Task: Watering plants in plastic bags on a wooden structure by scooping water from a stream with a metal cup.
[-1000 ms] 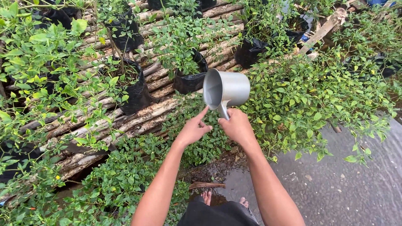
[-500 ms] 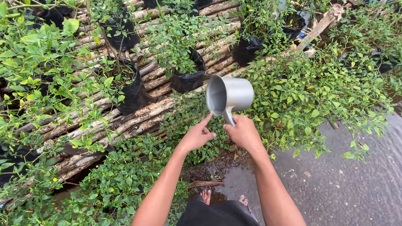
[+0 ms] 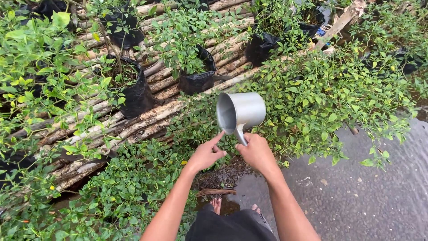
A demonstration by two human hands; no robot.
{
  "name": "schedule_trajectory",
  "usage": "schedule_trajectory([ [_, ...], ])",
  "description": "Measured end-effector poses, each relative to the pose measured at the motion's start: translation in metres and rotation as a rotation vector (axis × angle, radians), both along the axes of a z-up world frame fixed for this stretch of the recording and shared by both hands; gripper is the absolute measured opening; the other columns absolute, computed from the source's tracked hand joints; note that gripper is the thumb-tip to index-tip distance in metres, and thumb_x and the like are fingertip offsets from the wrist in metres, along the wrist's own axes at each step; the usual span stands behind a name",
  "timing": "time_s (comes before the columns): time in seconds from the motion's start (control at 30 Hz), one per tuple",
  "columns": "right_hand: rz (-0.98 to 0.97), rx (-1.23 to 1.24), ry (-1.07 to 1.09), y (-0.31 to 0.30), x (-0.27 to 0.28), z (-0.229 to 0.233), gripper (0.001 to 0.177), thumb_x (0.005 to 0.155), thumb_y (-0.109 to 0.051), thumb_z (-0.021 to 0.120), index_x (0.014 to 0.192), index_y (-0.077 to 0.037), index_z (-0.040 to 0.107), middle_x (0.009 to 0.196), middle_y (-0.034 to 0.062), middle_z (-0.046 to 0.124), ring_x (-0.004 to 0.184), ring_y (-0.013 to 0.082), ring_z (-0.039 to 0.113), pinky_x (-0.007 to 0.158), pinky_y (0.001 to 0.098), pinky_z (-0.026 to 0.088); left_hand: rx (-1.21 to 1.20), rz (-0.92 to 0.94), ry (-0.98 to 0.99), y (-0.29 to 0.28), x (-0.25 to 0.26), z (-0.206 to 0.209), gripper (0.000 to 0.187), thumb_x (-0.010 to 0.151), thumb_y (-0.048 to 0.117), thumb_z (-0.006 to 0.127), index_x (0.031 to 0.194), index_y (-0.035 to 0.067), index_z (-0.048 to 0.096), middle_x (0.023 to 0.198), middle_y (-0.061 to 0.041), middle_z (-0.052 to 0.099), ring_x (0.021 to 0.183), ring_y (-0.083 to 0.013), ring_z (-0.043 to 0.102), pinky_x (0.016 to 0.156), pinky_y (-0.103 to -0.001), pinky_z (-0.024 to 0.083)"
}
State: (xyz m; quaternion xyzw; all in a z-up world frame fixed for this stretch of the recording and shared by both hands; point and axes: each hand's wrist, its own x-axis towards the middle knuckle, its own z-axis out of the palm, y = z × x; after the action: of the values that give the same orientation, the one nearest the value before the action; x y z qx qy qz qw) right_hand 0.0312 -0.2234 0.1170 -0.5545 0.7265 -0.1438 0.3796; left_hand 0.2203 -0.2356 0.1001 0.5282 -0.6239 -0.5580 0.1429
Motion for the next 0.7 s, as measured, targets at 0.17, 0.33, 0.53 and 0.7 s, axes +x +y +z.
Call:
schedule_trajectory([
  [0.17, 0.068, 0.003, -0.018, 0.004, -0.006, 0.003, 0.015, 0.083, -0.014, 0.066, 0.083, 0.001, 0.069, 0.069, 0.0171, 0.066, 0.068, 0.0294, 0.067, 0.063, 0.0397, 0.054, 0.014, 0.058, 0.028, 0.008, -0.007, -0.020, 0.071, 0.096, 0.015, 0.060, 0.160, 0.011, 0.031, 0.093, -0.009, 0.067, 0.066, -0.0142, 0.058, 0.070, -0.033, 0.051],
  [0.33, 0.151, 0.022, -0.015, 0.004, -0.015, -0.004, 0.018, 0.082, -0.016, 0.066, 0.080, 0.002, 0.068, 0.068, 0.0203, 0.066, 0.070, 0.0336, 0.068, 0.065, 0.0435, 0.054, 0.045, 0.146, 0.012, 0.025, -0.015, -0.019, 0.070, 0.096, 0.014, 0.059, 0.161, 0.015, 0.031, 0.093, -0.008, 0.067, 0.065, -0.0129, 0.059, 0.068, -0.033, 0.051],
  [0.53, 0.244, 0.034, 0.000, 0.003, -0.024, 0.004, 0.012, 0.082, -0.015, 0.064, 0.075, -0.005, 0.064, 0.064, 0.0138, 0.063, 0.063, 0.0273, 0.065, 0.061, 0.0379, 0.053, 0.068, 0.234, 0.000, 0.041, -0.028, -0.020, 0.072, 0.095, 0.017, 0.061, 0.160, 0.014, 0.031, 0.094, -0.009, 0.067, 0.074, -0.0176, 0.063, 0.075, -0.036, 0.052],
  [0.7, 0.319, 0.018, 0.012, 0.002, -0.031, 0.003, 0.016, 0.083, -0.017, 0.065, 0.077, -0.002, 0.064, 0.064, 0.0169, 0.063, 0.063, 0.0294, 0.064, 0.060, 0.0408, 0.052, 0.063, 0.310, 0.000, 0.052, -0.040, -0.014, 0.071, 0.094, 0.016, 0.060, 0.160, 0.012, 0.033, 0.095, -0.011, 0.067, 0.080, -0.0214, 0.066, 0.075, -0.037, 0.051],
])
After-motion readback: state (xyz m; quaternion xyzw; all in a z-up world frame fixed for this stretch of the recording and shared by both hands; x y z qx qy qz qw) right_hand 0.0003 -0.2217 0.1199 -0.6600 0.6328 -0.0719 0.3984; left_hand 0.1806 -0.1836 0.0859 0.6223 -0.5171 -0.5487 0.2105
